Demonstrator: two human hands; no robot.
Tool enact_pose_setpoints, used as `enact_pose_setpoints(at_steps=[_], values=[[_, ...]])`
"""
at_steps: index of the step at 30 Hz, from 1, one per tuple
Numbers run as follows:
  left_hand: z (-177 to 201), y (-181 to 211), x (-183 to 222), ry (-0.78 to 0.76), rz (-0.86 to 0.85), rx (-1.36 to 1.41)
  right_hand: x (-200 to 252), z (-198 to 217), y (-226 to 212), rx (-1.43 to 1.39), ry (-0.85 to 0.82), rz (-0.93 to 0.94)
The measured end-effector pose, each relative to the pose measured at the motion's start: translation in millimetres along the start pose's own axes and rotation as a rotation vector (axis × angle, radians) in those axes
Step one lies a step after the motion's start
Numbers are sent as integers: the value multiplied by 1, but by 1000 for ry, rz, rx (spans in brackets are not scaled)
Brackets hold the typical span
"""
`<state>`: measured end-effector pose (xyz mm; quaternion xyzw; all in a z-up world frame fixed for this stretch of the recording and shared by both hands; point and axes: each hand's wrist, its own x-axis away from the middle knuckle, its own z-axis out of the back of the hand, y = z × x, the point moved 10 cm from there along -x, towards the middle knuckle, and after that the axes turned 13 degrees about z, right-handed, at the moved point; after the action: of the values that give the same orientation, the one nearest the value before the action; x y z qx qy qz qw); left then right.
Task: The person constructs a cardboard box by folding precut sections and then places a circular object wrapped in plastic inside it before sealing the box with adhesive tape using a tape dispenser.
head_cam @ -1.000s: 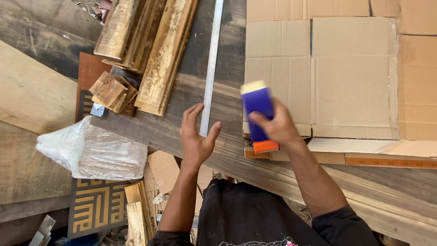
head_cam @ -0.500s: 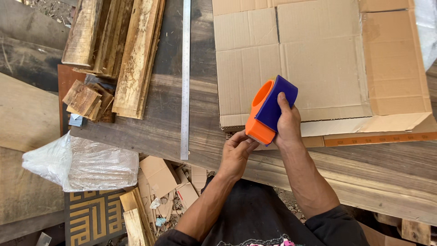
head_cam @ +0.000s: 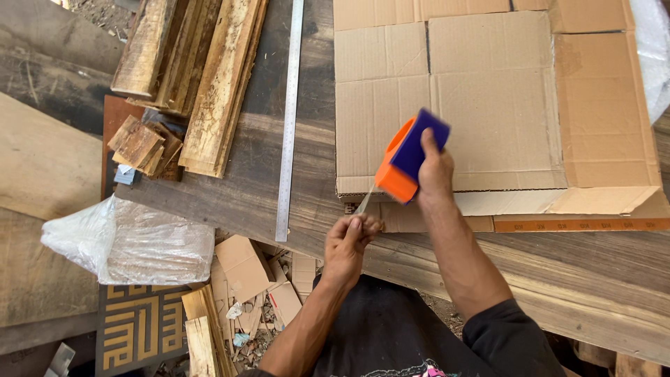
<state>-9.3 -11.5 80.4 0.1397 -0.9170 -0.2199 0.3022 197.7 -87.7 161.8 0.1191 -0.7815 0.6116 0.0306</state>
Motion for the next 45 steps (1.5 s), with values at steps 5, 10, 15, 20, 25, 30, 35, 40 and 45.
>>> enact_pose_setpoints(at_steps=[5,10,15,20,25,30,35,40,45], values=[[80,-43,13,149,96,-52,-37,-8,-25,61,-153,497],[107,-80,-6,191,249,-2,39,-38,-40,156,-414,920],[156,-138,-44,154,362,44,105,-59,-30,138,-623,1042],[175,-149,-73,155,341,407,114,-37,7,250,-712,1187],[143,-115,-94,66,315,543,79,-26,3,134,-660,1058],[105,-86,-97,12,235,452,41,-26,-6,151,-625,1062],[136,-109,-127,106,165,313,31,-48,2,140,-668,1044],[155,-137,-152,193,215,307,48,-66,3,228,-684,1054],[168,-165,-165,294,221,225,52,-62,4,279,-704,1045]])
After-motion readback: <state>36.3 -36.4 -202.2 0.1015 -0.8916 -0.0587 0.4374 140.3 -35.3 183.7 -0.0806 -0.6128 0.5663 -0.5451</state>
